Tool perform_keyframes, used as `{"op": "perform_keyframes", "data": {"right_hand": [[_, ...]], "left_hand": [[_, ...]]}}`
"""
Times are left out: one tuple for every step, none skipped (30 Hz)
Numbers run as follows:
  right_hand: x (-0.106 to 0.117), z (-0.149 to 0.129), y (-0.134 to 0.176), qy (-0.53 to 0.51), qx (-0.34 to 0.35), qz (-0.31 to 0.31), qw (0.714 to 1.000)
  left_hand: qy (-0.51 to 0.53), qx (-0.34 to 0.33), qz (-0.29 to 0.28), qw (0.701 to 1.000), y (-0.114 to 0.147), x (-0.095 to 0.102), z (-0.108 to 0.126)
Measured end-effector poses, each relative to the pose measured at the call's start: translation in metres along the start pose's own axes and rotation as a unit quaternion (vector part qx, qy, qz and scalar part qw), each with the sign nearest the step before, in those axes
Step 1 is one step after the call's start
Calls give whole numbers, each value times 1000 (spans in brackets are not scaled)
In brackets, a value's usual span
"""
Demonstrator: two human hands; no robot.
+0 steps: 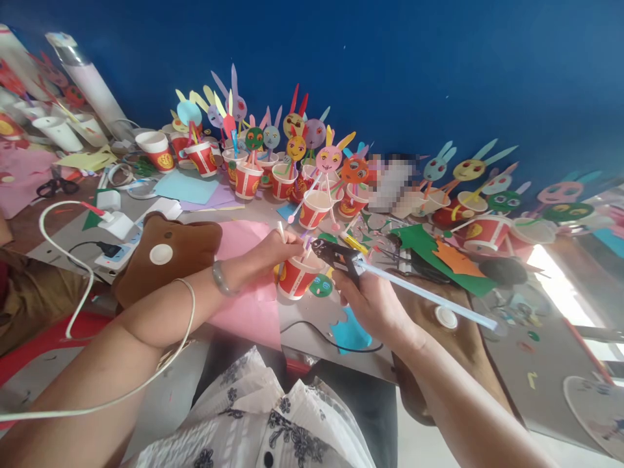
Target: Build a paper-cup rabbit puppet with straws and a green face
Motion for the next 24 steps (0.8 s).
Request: {"op": "perform_keyframes", "data": {"right_hand": [[0, 0, -1, 2, -1, 1, 1000], [1, 0, -2, 4, -1, 3, 1000], [1, 0, -2, 6, 3, 3, 1000], [1, 0, -3, 7, 10, 2, 1000], [1, 0, -3, 9, 16, 0, 1000], [0, 0, -3, 12, 20, -1, 1000], [0, 0, -3, 15, 20, -2, 1000], [0, 0, -3, 20, 18, -4, 1000], [0, 0, -3, 24, 14, -6, 1000], [0, 0, -3, 27, 9, -7, 1000], [0, 0, -3, 29, 3, -10, 1000], [0, 0, -3, 29, -3, -11, 999], [0, 0, -3, 29, -7, -12, 999], [0, -1, -2, 28, -9, -12, 999], [0, -1, -2, 27, -9, -13, 1000], [0, -1, -2, 25, -8, -13, 1000], [0, -1, -2, 22, -6, -12, 1000], [0, -1, -1, 18, -5, -10, 1000], [0, 0, -1, 12, -5, -7, 1000], [0, 1, -1, 4, -5, -5, 1000], [1, 2, -1, -8, -4, 1, 1000], [1, 4, 0, -23, -1, 6, 1000], [2, 5, 0, -41, 3, 11, 999], [3, 5, 1, -60, 8, 13, 998]], "left_hand": [[-13, 1, -7, 1000, -2, 0, -2], [-24, 1, -10, 1000, -3, 1, -3], [-29, 1, -6, 1000, -4, 2, -4], [-33, -1, -2, 999, -4, 3, -4], [-37, -4, 0, 999, -5, 3, -3], [-39, -7, -1, 999, -4, 3, -2], [-37, -8, -3, 999, -3, 2, -1], [-33, -9, -5, 999, -2, 1, 0], [-26, -8, -5, 1000, -1, 1, 2], [-19, -9, -5, 1000, 1, 0, 3], [-13, -9, -3, 1000, 2, -1, 4], [-12, -9, -3, 1000, 4, -1, 6], [-13, -7, -3, 1000, 5, -1, 7], [-17, -4, -4, 1000, 5, -2, 7], [-20, 0, -4, 1000, 5, -2, 7], [-23, 3, -4, 1000, 5, -1, 7], [-27, 4, -2, 1000, 5, -1, 7], [-31, 5, 0, 1000, 4, 0, 7], [-34, 4, 4, 999, 4, 0, 7], [-37, 3, 6, 999, 4, 1, 7], [-37, 3, 7, 999, 3, 1, 7], [-33, 4, 6, 999, 3, 0, 7], [-25, 6, 3, 1000, 3, 0, 7], [-13, 8, 0, 1000, 3, -1, 6]]}}
Point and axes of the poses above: each hand's wrist, its own y-axis away from the middle knuckle, its own x-axis out of the back of the hand, z = x × y, the point moved 7 cm from there along -y, towards the middle knuckle, and after that the axes turned 15 degrees about -z, right-handed, at the moved point
